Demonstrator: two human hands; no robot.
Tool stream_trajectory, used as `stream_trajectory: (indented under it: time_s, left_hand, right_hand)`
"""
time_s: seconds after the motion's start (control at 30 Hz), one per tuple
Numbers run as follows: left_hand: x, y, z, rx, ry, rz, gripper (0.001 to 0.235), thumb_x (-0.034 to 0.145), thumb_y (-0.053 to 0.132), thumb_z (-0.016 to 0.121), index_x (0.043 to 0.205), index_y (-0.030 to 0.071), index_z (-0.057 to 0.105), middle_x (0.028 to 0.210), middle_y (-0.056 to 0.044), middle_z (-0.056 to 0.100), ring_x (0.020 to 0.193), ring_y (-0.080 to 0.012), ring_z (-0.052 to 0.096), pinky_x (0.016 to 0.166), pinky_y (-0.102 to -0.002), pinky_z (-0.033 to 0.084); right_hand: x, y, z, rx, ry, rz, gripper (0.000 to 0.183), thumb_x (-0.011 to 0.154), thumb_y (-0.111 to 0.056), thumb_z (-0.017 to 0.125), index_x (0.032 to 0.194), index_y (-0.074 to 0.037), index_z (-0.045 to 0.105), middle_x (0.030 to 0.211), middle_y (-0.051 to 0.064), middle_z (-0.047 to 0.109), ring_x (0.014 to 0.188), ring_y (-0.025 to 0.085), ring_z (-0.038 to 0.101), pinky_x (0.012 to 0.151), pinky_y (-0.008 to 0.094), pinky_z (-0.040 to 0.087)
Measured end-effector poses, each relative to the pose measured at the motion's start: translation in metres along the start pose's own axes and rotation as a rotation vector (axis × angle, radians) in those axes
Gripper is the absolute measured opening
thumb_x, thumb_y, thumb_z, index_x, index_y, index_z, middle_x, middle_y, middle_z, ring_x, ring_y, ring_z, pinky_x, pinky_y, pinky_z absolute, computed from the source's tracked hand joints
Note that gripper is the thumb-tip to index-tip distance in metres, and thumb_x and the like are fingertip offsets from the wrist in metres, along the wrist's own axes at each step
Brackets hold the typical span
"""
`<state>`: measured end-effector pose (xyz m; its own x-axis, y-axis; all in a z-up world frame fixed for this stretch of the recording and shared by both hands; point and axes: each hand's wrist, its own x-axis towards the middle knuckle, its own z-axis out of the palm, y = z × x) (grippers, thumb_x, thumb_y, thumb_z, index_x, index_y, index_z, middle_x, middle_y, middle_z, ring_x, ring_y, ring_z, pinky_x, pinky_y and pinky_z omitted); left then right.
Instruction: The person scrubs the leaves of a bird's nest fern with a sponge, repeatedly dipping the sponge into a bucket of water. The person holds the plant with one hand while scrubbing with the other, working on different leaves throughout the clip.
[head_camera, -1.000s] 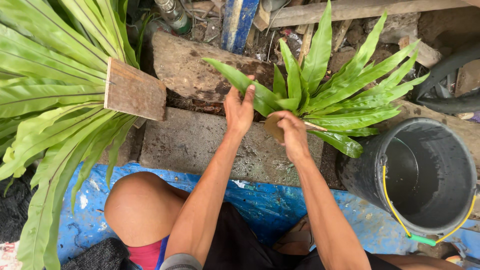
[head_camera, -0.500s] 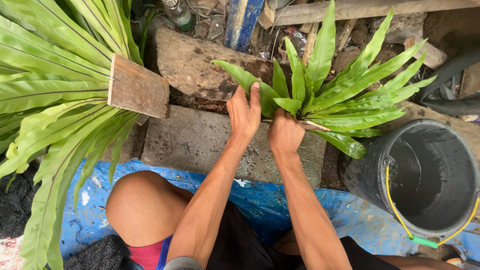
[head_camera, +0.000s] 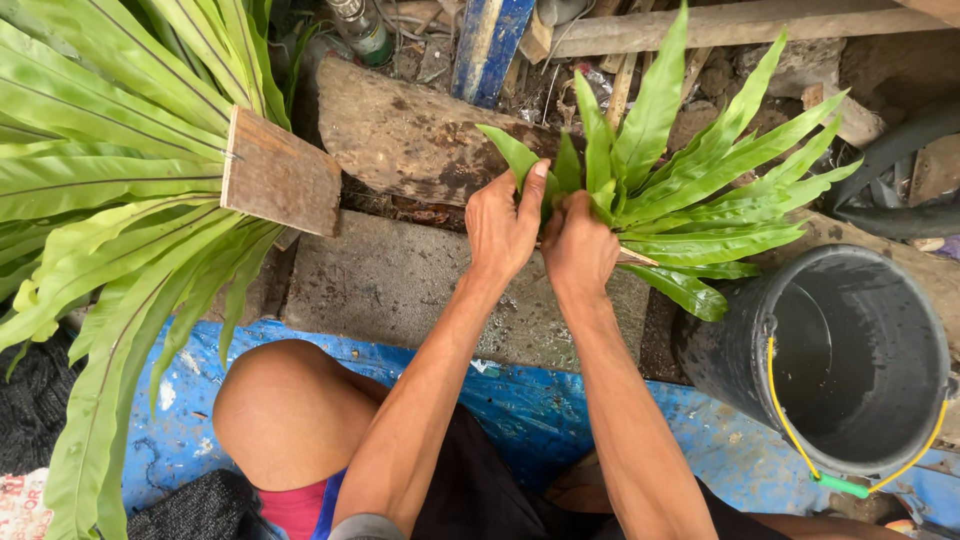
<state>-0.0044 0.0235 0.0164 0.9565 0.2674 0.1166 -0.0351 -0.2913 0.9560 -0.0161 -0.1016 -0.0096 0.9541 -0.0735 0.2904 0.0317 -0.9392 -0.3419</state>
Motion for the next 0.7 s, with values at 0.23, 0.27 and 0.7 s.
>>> stream_trajectory:
  time_s: [0.23, 0.27, 0.7]
  left_hand:
    - [0.006, 0.001, -0.004, -0.066, -0.085, -0.195, 0.045, 0.103, 0.042, 0.058, 0.094, 0.002, 0.075, 0.062, -0.016, 0.067, 0.053, -0.0235, 0.061, 0.054, -0.044, 0.046]
    - [0.003, -0.001, -0.004, -0.095, -0.076, -0.194, 0.042, 0.104, 0.041, 0.056, 0.103, 0.004, 0.076, 0.064, -0.015, 0.068, 0.056, -0.0222, 0.061, 0.055, -0.044, 0.047]
    - [0.006, 0.010, -0.018, 0.217, 0.097, 0.236, 0.029, 0.095, 0.034, 0.067, 0.104, 0.009, 0.080, 0.116, -0.013, 0.075, 0.084, -0.0319, 0.074, 0.068, -0.041, 0.057]
  right_hand:
    - [0.010, -0.005, 0.001, 0.515, 0.075, -0.002, 0.011, 0.091, -0.004, 0.069, 0.101, -0.003, 0.064, 0.086, 0.015, 0.077, 0.073, 0.028, 0.079, 0.066, 0.040, 0.065]
    - [0.007, -0.004, -0.002, 0.388, 0.059, 0.015, 0.011, 0.090, -0.003, 0.071, 0.098, -0.003, 0.065, 0.083, 0.016, 0.077, 0.071, 0.029, 0.078, 0.065, 0.042, 0.063]
    - [0.033, -0.037, -0.036, 0.052, -0.099, 0.068, 0.010, 0.090, -0.002, 0.069, 0.100, -0.001, 0.065, 0.080, 0.019, 0.073, 0.068, 0.030, 0.072, 0.064, 0.045, 0.058]
